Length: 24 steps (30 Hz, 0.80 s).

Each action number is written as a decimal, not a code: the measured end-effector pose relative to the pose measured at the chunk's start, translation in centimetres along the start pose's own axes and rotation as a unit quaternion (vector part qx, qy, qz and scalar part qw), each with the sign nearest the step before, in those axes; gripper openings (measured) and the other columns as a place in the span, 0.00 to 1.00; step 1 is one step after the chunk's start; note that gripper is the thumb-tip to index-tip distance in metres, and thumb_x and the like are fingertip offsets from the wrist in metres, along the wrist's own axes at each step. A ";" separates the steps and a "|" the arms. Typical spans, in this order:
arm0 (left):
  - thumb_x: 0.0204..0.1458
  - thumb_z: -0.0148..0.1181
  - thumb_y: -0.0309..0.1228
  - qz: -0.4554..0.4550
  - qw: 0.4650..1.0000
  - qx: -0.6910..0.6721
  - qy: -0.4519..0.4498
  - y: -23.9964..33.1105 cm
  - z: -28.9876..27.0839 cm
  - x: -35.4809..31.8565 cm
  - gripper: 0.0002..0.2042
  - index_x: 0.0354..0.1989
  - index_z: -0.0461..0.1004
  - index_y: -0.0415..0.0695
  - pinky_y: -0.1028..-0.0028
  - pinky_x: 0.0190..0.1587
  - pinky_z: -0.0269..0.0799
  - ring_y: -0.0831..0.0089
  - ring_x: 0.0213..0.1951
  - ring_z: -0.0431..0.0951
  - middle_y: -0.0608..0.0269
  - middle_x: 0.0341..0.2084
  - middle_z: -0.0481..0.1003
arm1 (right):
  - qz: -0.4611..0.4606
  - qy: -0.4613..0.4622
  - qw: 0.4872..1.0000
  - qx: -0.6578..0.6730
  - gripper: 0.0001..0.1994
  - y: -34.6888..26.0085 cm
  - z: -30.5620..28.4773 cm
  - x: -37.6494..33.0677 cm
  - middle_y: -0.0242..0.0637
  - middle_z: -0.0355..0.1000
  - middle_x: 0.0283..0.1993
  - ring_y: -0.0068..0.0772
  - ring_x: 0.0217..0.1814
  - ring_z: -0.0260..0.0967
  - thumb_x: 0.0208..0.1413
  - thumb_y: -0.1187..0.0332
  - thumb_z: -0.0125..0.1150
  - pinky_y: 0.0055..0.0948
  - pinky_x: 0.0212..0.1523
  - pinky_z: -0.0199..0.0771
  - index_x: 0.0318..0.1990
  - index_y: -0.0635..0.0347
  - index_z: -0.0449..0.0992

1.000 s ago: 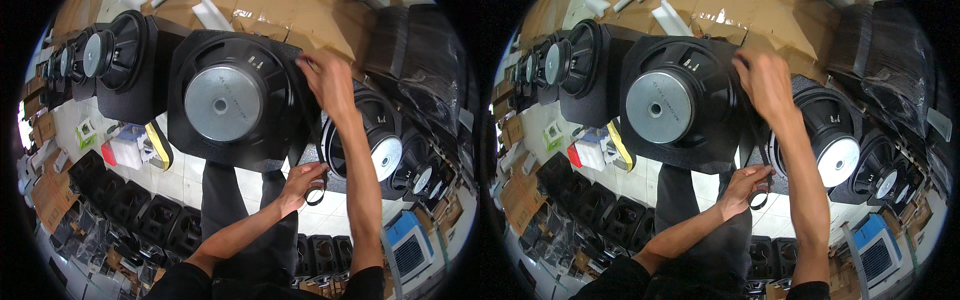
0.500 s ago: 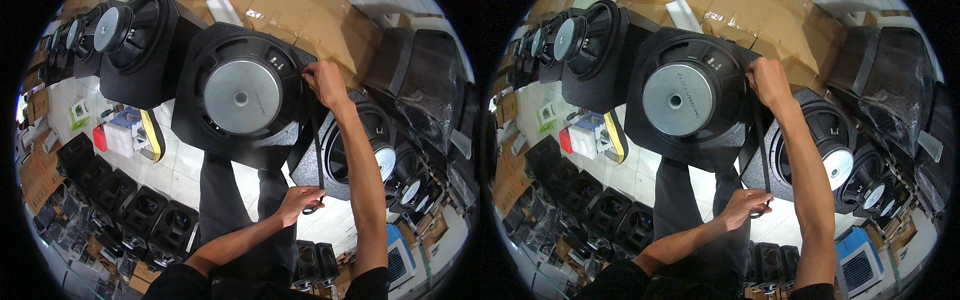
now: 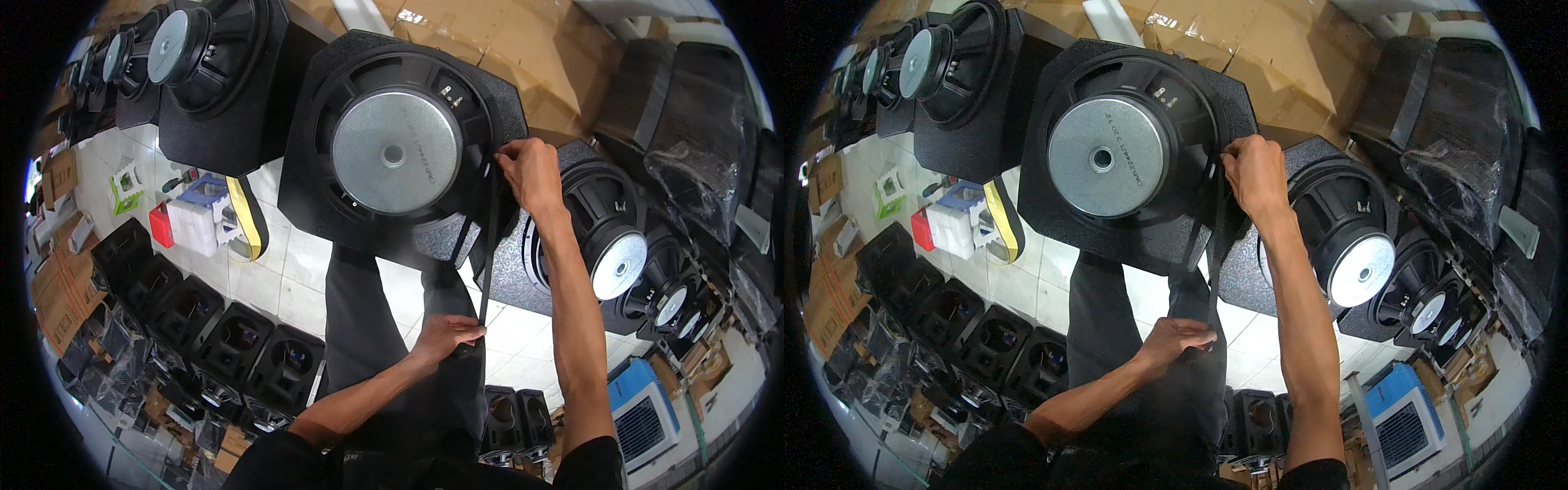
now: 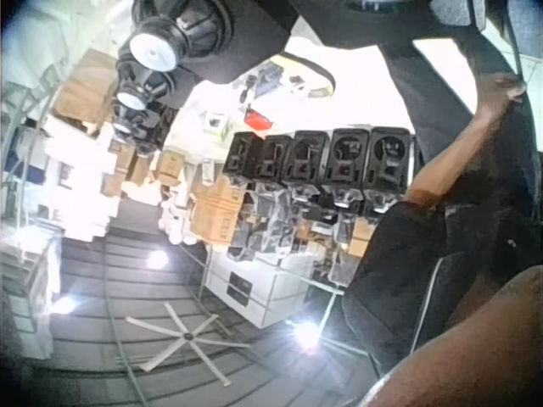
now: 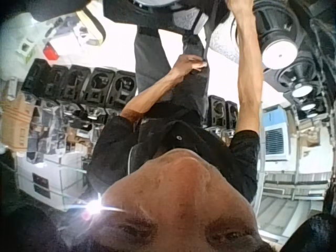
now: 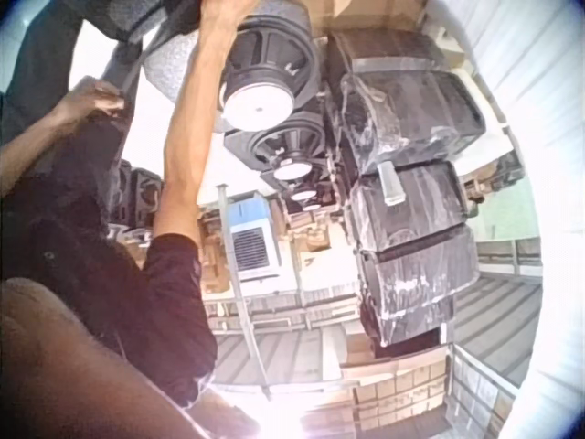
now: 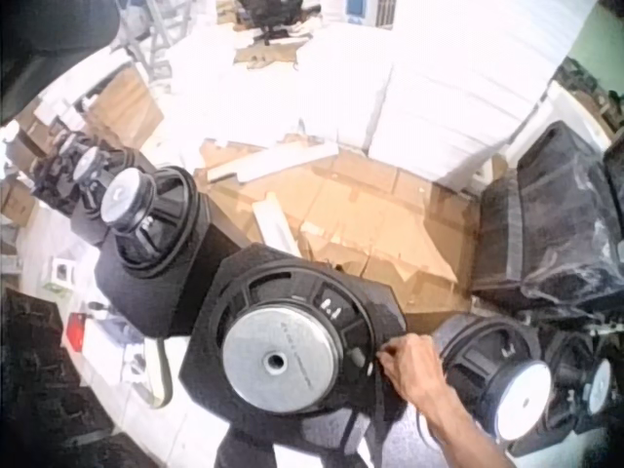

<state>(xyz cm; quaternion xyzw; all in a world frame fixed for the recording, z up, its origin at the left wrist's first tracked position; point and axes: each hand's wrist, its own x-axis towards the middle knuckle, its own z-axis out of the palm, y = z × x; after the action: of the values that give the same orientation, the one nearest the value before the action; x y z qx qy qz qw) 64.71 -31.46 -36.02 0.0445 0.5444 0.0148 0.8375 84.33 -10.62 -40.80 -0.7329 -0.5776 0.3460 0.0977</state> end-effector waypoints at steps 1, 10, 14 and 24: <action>0.51 0.72 0.29 0.007 1.000 0.000 0.013 -0.2 -0.5 -0.2 0.19 0.45 0.78 0.26 0.76 0.39 0.77 0.74 0.35 0.81 0.55 0.35 0.82 | 0.001 0.008 1.000 0.000 0.08 0.1 0.3 -0.4 0.56 0.76 0.25 0.52 0.29 0.79 0.52 0.73 0.64 0.40 0.36 0.76 0.37 0.68 0.83; 0.50 0.72 0.28 -0.037 0.997 0.025 0.067 0.2 -3.4 -2.7 0.18 0.45 0.78 0.27 0.78 0.35 0.74 0.77 0.29 0.77 0.59 0.28 0.80 | 0.106 0.026 0.993 0.050 0.09 -1.2 2.4 -4.1 0.51 0.77 0.24 0.42 0.26 0.78 0.53 0.70 0.65 0.35 0.35 0.76 0.38 0.67 0.84; 0.50 0.72 0.29 -0.037 0.997 0.044 0.043 1.1 -5.3 -3.8 0.16 0.43 0.80 0.30 0.78 0.37 0.74 0.77 0.31 0.78 0.59 0.30 0.81 | 0.167 0.029 0.983 0.076 0.10 -2.3 2.8 -5.0 0.49 0.79 0.26 0.40 0.27 0.78 0.53 0.70 0.66 0.32 0.35 0.76 0.38 0.67 0.84; 0.50 0.72 0.29 -0.083 0.986 0.135 0.044 3.7 -11.0 -7.3 0.13 0.41 0.82 0.33 0.77 0.42 0.75 0.75 0.35 0.81 0.58 0.31 0.83 | 0.287 0.088 0.946 0.121 0.09 -4.2 5.1 -7.6 0.48 0.80 0.27 0.34 0.26 0.78 0.53 0.70 0.67 0.31 0.32 0.76 0.37 0.66 0.84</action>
<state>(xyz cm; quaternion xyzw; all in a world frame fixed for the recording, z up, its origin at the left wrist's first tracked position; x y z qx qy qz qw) 51.76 -27.70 -33.48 0.1114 0.5793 -0.1268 0.7974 77.20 -17.54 -39.33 -0.8779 -0.2859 0.3605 0.1324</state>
